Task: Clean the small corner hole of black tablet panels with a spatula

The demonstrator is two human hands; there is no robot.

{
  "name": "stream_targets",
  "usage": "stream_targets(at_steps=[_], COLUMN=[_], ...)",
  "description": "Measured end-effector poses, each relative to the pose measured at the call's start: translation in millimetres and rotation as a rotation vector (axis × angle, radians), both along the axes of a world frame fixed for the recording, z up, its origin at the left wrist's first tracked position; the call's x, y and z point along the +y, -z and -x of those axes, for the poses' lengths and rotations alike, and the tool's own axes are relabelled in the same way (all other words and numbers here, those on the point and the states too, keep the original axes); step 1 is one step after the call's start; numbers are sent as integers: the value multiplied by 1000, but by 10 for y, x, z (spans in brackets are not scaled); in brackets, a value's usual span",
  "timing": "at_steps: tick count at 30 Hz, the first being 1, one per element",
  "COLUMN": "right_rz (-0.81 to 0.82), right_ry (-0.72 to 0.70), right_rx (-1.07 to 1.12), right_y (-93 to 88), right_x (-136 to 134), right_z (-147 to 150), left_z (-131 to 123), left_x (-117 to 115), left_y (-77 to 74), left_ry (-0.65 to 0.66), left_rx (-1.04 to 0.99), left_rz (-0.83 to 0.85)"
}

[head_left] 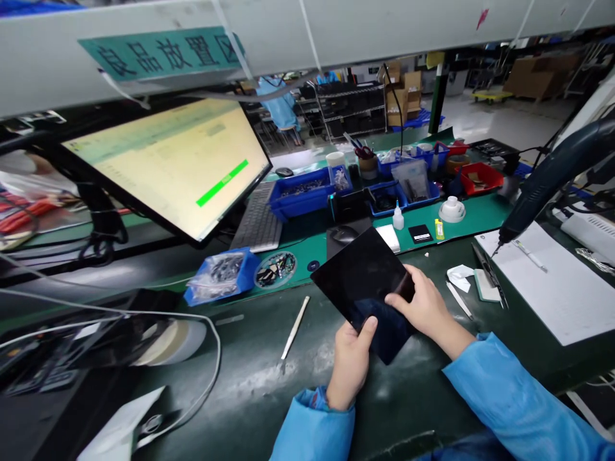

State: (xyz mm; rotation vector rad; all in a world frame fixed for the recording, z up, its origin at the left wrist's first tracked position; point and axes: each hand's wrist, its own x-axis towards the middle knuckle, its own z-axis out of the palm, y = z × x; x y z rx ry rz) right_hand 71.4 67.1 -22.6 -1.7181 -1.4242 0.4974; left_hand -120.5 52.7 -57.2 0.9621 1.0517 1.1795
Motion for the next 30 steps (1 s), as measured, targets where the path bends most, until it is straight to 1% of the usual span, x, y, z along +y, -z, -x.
stream_targets(at_steps=[4, 8, 15, 21, 25, 30], right_rz=[45, 30, -31, -36, -22, -70], right_ry=[-10, -21, 47, 0, 17, 65], right_rx=[48, 117, 163, 157, 168, 186], right_y=[22, 63, 94, 38, 44, 65], right_x=[2, 29, 60, -5, -3, 44], right_z=[26, -3, -63, 6, 18, -43], left_z=[25, 33, 30, 38, 42, 43], left_x=[14, 38, 8, -8, 1, -5], left_y=[56, 93, 62, 43, 55, 64], left_ry=[45, 62, 53, 87, 108, 108], left_rx=[4, -3, 21, 50, 67, 74], left_rz=[-9, -18, -17, -23, -27, -35])
